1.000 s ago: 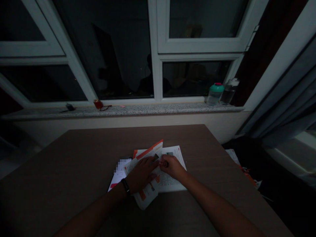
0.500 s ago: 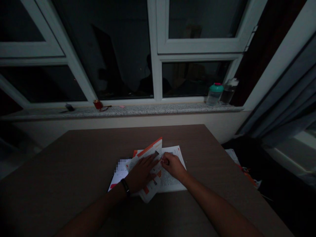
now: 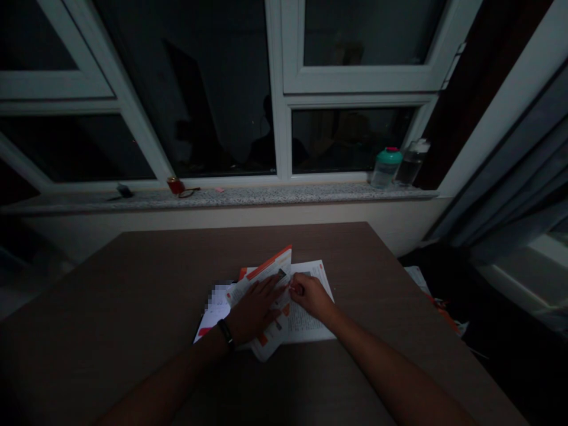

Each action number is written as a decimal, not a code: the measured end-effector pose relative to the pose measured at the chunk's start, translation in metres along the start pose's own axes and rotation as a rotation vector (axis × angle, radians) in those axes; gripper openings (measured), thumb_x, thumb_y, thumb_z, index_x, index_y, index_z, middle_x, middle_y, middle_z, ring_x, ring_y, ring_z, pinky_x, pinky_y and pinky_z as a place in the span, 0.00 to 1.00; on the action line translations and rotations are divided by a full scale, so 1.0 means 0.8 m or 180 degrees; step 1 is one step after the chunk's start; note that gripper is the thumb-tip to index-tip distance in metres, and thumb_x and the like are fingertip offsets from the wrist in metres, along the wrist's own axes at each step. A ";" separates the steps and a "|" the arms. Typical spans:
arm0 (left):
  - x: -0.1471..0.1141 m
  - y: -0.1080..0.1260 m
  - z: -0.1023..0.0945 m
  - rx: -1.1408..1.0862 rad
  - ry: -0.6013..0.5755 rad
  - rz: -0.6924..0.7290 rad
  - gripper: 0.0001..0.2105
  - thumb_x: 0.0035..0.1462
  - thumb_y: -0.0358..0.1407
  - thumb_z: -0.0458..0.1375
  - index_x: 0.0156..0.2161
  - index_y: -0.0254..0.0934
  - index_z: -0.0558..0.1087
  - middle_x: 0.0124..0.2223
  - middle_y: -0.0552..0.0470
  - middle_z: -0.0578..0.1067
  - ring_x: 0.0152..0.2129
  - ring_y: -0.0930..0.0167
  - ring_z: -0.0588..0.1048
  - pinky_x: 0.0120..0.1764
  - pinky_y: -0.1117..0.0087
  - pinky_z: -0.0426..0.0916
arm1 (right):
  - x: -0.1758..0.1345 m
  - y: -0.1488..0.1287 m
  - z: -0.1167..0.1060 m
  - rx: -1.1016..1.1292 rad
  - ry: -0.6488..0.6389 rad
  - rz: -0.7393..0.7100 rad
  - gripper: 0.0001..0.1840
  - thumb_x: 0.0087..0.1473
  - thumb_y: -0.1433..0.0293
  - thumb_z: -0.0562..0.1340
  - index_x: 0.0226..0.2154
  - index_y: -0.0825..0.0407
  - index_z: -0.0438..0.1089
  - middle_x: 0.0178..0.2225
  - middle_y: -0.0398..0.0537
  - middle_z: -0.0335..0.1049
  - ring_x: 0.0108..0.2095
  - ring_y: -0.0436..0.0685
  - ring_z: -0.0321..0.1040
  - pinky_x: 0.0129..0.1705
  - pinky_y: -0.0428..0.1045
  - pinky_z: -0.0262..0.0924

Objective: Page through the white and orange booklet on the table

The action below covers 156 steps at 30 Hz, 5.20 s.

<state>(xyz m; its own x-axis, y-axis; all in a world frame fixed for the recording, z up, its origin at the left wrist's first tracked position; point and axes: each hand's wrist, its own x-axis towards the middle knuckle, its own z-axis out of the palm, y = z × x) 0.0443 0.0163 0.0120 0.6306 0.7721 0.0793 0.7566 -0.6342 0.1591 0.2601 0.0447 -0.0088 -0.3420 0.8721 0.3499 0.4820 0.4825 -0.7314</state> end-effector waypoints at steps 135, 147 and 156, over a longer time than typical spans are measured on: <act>-0.002 0.005 -0.003 -0.0011 0.0151 0.0134 0.23 0.63 0.41 0.57 0.61 0.39 0.61 0.62 0.43 0.63 0.59 0.59 0.60 0.60 0.55 0.56 | -0.003 0.012 -0.022 -0.1088 0.0410 -0.0236 0.03 0.55 0.73 0.58 0.33 0.50 0.66 0.34 0.48 0.69 0.37 0.58 0.64 0.43 0.51 0.57; -0.007 0.005 0.000 0.0177 0.0110 -0.0553 0.37 0.56 0.58 0.57 0.64 0.38 0.59 0.66 0.38 0.57 0.62 0.48 0.55 0.59 0.44 0.52 | -0.003 0.009 -0.022 -0.1035 0.0425 -0.0149 0.04 0.54 0.74 0.58 0.34 0.50 0.65 0.35 0.47 0.70 0.36 0.57 0.66 0.40 0.50 0.57; -0.007 0.007 -0.007 0.0259 0.0272 -0.0534 0.28 0.60 0.52 0.56 0.60 0.40 0.63 0.63 0.41 0.62 0.58 0.52 0.60 0.58 0.48 0.54 | -0.006 0.007 -0.019 -0.0866 0.0417 0.0079 0.03 0.53 0.73 0.58 0.32 0.50 0.65 0.30 0.45 0.69 0.31 0.55 0.65 0.35 0.47 0.57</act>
<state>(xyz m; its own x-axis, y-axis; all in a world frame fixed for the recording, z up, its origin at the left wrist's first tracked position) 0.0440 0.0082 0.0181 0.4801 0.8656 0.1420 0.8635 -0.4949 0.0972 0.2767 0.0449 -0.0059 -0.2291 0.8785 0.4192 0.6935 0.4495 -0.5631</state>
